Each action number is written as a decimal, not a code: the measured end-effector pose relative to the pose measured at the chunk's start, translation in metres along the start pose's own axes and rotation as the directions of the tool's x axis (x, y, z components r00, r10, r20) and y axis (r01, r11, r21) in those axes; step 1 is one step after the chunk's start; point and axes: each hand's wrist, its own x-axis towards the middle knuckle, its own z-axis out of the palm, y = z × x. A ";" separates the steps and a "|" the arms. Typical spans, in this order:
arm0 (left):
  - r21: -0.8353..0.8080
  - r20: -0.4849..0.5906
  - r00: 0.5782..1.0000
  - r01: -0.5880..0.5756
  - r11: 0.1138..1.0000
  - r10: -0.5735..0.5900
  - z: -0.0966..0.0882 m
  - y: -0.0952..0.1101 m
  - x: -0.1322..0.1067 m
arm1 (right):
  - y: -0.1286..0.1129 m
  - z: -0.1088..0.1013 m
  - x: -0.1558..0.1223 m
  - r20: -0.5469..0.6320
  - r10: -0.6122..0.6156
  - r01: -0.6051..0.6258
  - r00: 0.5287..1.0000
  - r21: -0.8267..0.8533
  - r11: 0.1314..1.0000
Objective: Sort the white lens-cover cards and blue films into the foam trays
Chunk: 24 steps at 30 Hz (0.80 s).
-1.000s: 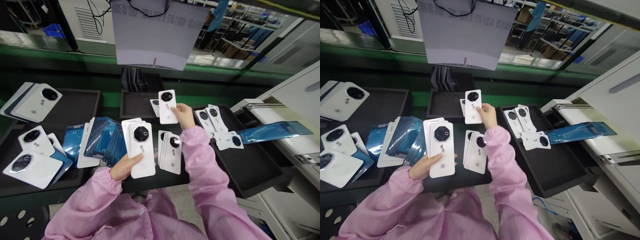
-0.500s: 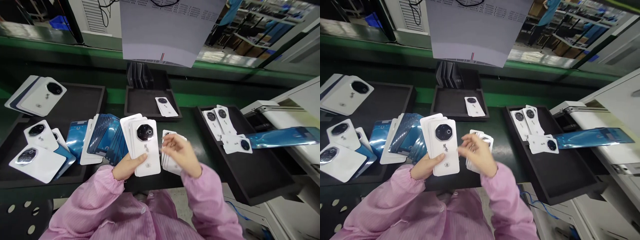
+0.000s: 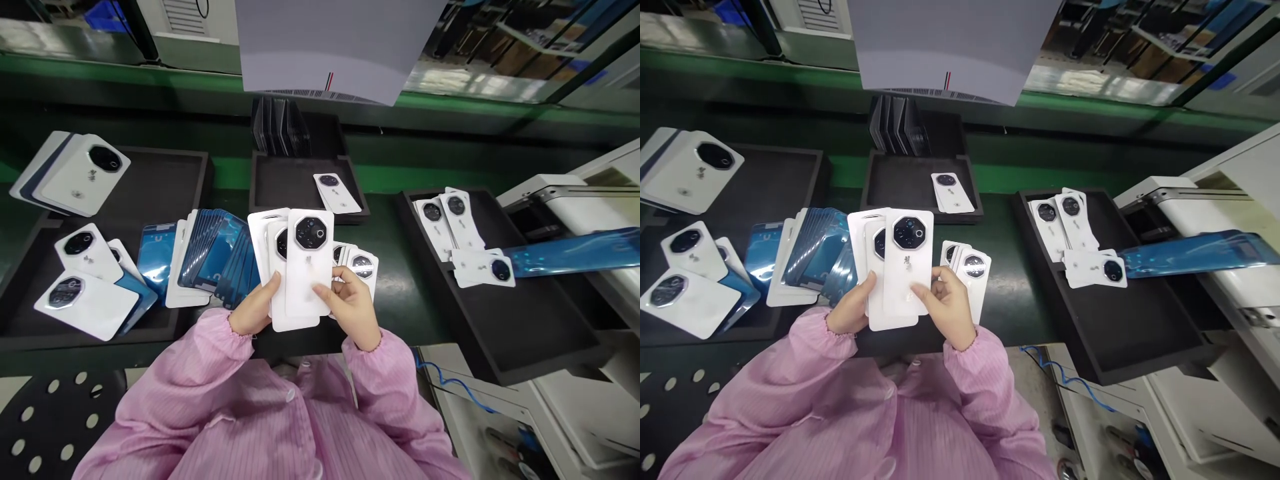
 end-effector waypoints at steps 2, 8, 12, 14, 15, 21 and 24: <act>0.000 -0.009 1.000 0.001 1.000 -0.001 0.000 0.000 0.000 | 0.000 0.000 0.000 -0.003 -0.002 0.002 1.000 0.000 1.000; -0.002 -0.032 0.999 0.000 1.000 0.000 0.000 0.000 0.001 | 0.002 0.000 0.001 -0.009 0.006 -0.006 1.000 -0.012 1.000; 0.009 -0.032 0.999 0.020 1.000 -0.020 0.000 0.000 0.001 | 0.002 -0.001 0.002 -0.004 0.016 -0.016 1.000 -0.004 1.000; 0.013 -0.027 1.000 0.012 1.000 -0.012 0.001 0.000 0.001 | 0.001 -0.001 0.003 0.007 0.028 -0.028 1.000 0.006 1.000; 0.013 -0.023 1.000 0.004 1.000 -0.003 0.002 0.000 0.001 | 0.001 -0.001 0.003 0.013 0.034 -0.034 0.999 0.011 0.999; 0.019 -0.026 0.999 -0.027 0.999 0.028 0.004 -0.001 0.001 | 0.001 -0.003 0.002 0.004 0.026 -0.026 1.000 0.021 0.999; 0.014 -0.026 0.999 -0.028 1.000 0.028 0.002 -0.002 0.001 | 0.001 -0.006 0.000 -0.007 0.023 -0.023 1.000 0.016 1.000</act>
